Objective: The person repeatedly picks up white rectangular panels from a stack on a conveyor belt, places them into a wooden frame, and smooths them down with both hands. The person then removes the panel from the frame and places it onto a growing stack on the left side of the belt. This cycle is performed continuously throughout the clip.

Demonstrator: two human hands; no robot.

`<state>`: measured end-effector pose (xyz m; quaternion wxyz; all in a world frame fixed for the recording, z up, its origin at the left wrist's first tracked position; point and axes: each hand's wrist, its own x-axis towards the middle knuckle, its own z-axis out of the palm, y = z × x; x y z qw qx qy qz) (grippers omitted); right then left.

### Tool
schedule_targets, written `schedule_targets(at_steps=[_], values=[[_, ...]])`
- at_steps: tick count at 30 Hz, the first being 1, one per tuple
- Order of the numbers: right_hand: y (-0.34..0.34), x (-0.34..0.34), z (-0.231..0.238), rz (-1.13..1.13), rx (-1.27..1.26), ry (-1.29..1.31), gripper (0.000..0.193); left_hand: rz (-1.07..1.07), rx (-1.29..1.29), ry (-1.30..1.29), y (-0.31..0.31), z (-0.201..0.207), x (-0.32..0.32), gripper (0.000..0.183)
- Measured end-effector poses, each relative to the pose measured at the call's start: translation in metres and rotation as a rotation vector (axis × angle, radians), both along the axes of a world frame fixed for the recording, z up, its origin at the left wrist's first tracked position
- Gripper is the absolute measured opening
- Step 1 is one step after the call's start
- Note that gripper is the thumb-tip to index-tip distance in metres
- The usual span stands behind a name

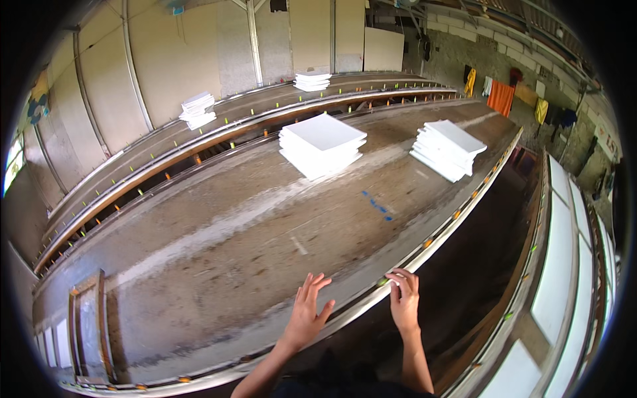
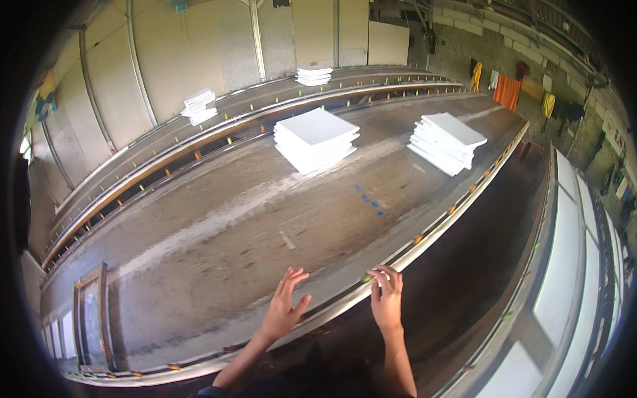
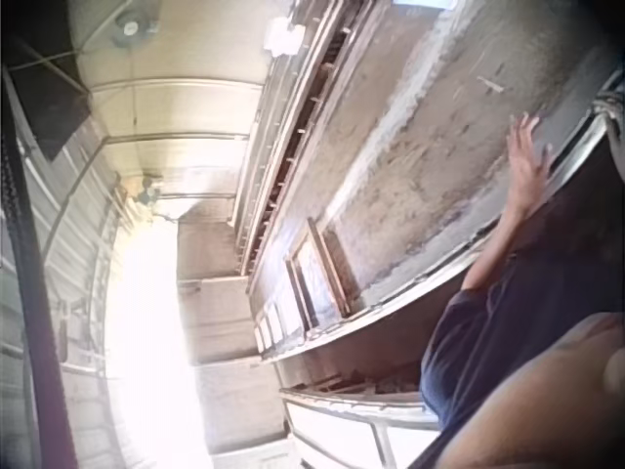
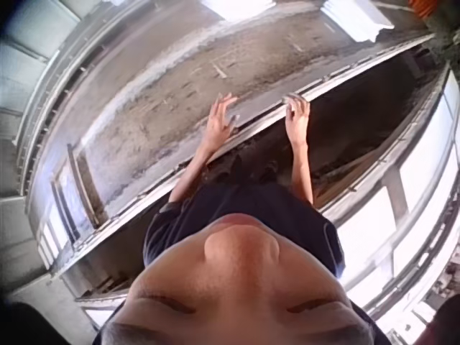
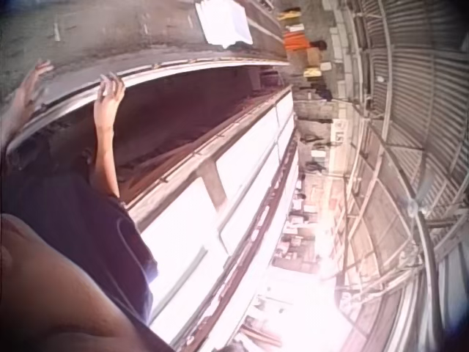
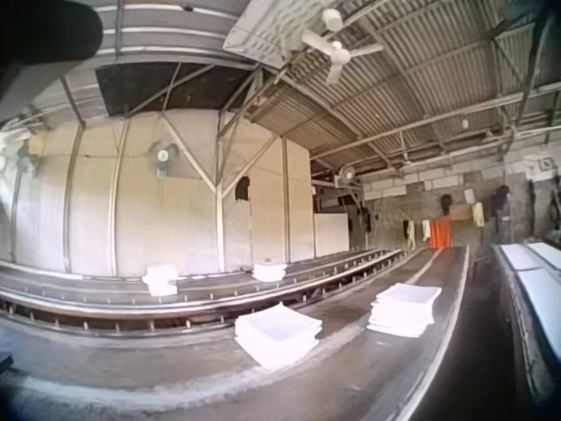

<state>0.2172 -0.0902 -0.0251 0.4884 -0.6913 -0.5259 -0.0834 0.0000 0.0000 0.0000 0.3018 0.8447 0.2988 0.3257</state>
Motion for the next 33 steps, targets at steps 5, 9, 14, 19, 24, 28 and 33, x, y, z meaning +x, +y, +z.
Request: schedule_targets(at_steps=[5, 9, 14, 19, 24, 28, 33], values=[[-0.008, 0.124, 0.022, 0.073, 0.007, -0.011, 0.021, 0.056, -0.111, -0.147, -0.004, 0.007, 0.125, 0.039], [-0.005, 0.192, 0.025, -0.006, 0.069, 0.099, 0.018, 0.013, -0.063, -0.142, 0.008, 0.011, 0.194, 0.038], [0.022, 0.267, 0.023, 0.017, 0.079, 0.049, 0.022, 0.013, -0.119, -0.186, 0.020, 0.026, 0.263, 0.036], [0.054, 0.324, 0.016, 0.118, 0.066, 0.078, 0.024, 0.090, -0.093, -0.196, 0.027, 0.013, 0.328, 0.036], [0.081, 0.406, 0.019, 0.195, 0.018, 0.002, 0.023, 0.112, -0.108, -0.102, 0.035, 0.018, 0.398, 0.038], [0.091, 0.478, 0.034, 0.174, -0.033, -0.028, 0.027, 0.099, -0.066, -0.057, 0.043, 0.042, 0.461, 0.037], [0.115, 0.572, 0.064, 0.038, 0.049, -0.151, 0.025, 0.104, -0.125, -0.078, 0.068, 0.051, 0.536, 0.035]])
